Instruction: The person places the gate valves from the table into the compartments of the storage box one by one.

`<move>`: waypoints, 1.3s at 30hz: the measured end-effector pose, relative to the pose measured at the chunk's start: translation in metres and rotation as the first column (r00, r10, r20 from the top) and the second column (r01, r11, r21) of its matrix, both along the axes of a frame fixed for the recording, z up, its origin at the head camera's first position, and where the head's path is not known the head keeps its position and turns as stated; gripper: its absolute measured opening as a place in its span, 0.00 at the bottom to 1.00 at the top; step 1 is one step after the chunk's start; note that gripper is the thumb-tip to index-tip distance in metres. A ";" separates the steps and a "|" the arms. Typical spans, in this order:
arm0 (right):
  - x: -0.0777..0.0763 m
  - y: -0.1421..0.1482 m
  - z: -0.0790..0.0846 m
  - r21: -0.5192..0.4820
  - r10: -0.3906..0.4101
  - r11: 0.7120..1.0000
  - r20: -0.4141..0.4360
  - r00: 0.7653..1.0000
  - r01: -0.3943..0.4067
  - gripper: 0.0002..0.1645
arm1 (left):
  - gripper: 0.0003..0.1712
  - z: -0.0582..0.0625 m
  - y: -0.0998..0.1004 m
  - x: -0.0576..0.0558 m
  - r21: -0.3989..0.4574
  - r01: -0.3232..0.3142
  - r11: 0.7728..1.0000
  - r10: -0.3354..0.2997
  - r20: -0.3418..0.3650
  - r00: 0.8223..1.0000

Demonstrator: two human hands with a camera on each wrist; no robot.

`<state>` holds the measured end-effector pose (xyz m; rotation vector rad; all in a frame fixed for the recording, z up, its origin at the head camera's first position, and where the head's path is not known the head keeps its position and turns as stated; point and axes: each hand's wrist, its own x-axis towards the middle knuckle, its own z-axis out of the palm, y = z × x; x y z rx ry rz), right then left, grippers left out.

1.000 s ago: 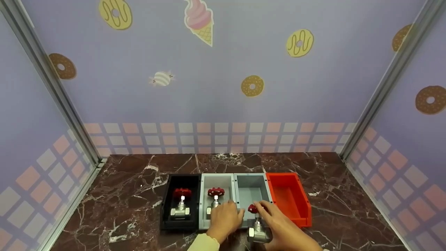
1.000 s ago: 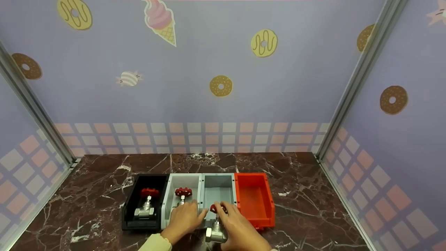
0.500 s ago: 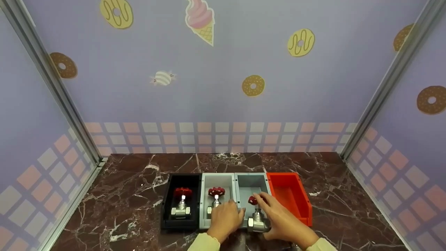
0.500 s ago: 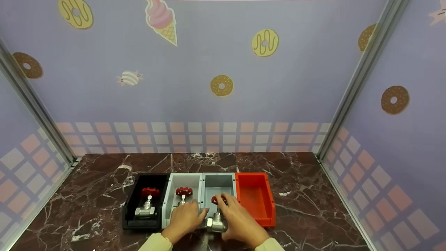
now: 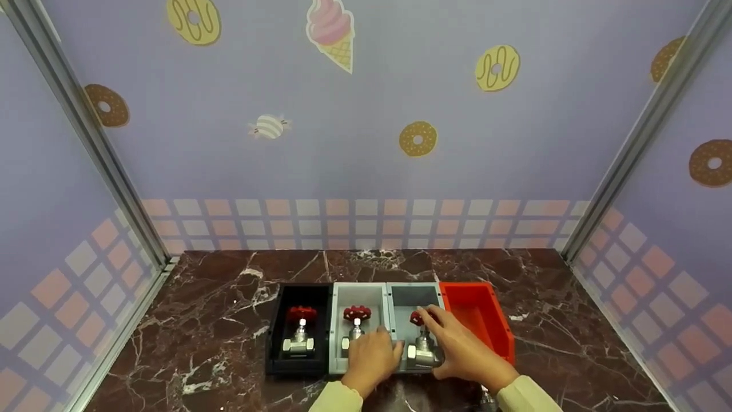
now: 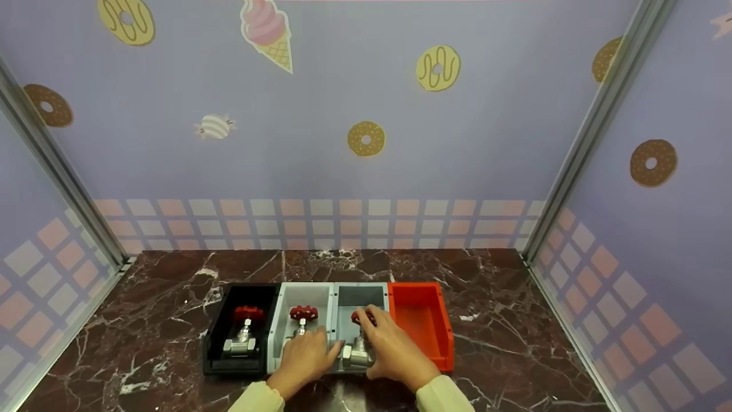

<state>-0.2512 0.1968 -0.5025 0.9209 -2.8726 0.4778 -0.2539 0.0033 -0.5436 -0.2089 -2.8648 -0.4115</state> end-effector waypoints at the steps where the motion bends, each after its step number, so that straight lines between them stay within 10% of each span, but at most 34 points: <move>1: -0.001 0.000 0.000 0.005 -0.001 1.000 0.007 1.000 0.001 0.69 | 0.24 0.000 0.000 0.000 0.000 -0.002 1.000 0.002 0.004 1.000; 39: -0.035 -0.006 -0.005 0.092 -0.002 0.996 0.010 1.000 0.001 0.62 | 0.24 0.002 0.000 0.000 0.010 0.002 1.000 -0.002 0.053 0.999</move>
